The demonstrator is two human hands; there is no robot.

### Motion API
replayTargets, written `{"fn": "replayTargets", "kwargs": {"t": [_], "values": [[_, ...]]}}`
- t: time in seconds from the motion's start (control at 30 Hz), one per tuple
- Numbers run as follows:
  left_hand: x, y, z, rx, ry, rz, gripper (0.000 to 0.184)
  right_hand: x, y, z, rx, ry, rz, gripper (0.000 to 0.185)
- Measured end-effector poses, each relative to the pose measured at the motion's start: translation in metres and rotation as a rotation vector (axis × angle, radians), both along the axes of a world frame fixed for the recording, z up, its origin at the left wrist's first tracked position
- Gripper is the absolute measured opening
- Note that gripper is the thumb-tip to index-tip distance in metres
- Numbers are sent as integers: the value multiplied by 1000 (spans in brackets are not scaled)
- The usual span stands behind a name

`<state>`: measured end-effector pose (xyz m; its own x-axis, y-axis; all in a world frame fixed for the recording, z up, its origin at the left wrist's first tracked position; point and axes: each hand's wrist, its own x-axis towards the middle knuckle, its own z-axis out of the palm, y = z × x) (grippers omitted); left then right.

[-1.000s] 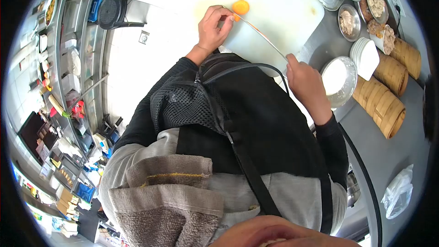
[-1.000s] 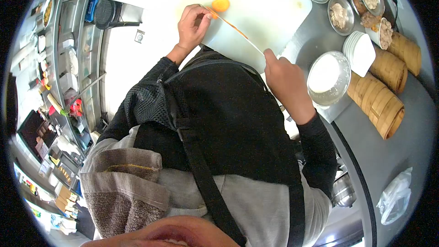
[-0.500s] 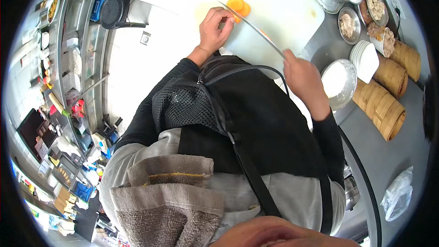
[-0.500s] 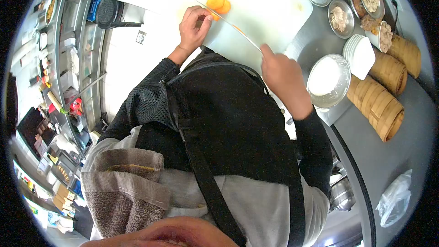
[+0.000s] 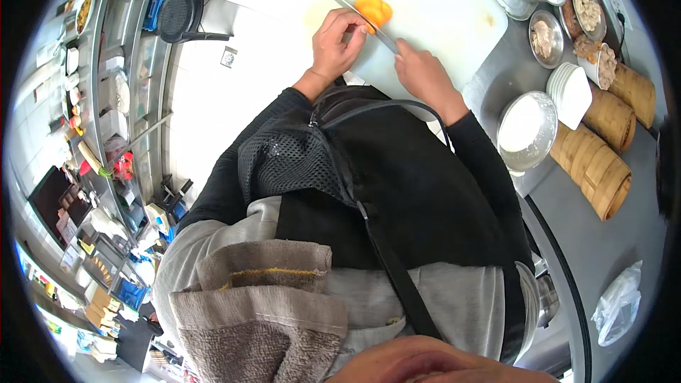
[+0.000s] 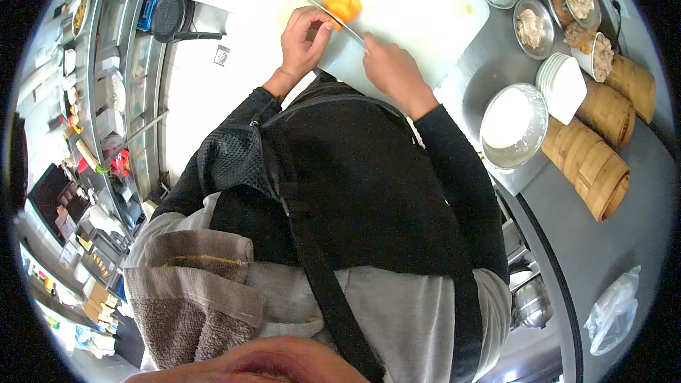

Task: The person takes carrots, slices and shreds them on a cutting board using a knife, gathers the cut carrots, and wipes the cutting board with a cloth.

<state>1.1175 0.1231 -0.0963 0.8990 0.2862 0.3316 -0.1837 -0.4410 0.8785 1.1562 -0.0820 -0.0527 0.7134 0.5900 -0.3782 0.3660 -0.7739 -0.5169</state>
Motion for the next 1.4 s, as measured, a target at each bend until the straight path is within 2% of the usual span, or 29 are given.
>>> {"fn": "replayTargets", "kwargs": {"t": [0.1, 0.27, 0.43, 0.63, 0.8, 0.87, 0.9, 0.93, 1.0, 1.1, 1.13, 1.2, 1.23, 1.33, 1.4], "values": [[0, 2, -2, 42, 3, 11, 10, 15, -2, 12, -20, -11, 12, 24], [-1, 2, 1, -1, -8, 21, 9, -8, -59, 105, -104, -102, 71, 19], [1, 1, 1, 16, 18, 22, 9, -22, -72, 134, -206, -122, 87, 15], [4, 0, -2, 17, -10, 15, 9, -20, -62, 115, -147, -72, 57, 16], [-1, 6, -4, 68, 0, 24, 9, -13, -48, 79, 42, 27, 5, 24], [2, 7, -23, 63, -51, 13, 9, -19, -59, 39, 179, 18, 51, 25], [4, 6, -36, 37, -110, 4, 9, -17, -54, 48, 116, 87, 1, 25], [4, 5, -22, 10, -47, -27, 8, -15, -45, 56, 66, 158, -51, 26], [4, 2, -6, 43, 18, -21, 6, -11, -39, 57, 50, 114, -12, 26], [8, -3, -1, 18, -18, -25, 7, -13, -31, 34, 131, 106, -17, 26], [2, 1, -1, 32, -18, -10, 7, -9, -15, 26, -7, 59, -4, 28], [4, 4, -11, 48, -82, 0, 7, -8, -6, -17, 98, 30, -21, 24], [0, 4, -14, -18, -35, 19, 7, -7, 1, -20, 93, 26, -19, 24], [0, 7, -3, -8, -43, 5, 9, 7, 1, -10, 149, 51, 41, 26], [0, 5, -3, -33, -33, 24, 10, 10, -4, 29, 28, 12, -10, 19]]}}
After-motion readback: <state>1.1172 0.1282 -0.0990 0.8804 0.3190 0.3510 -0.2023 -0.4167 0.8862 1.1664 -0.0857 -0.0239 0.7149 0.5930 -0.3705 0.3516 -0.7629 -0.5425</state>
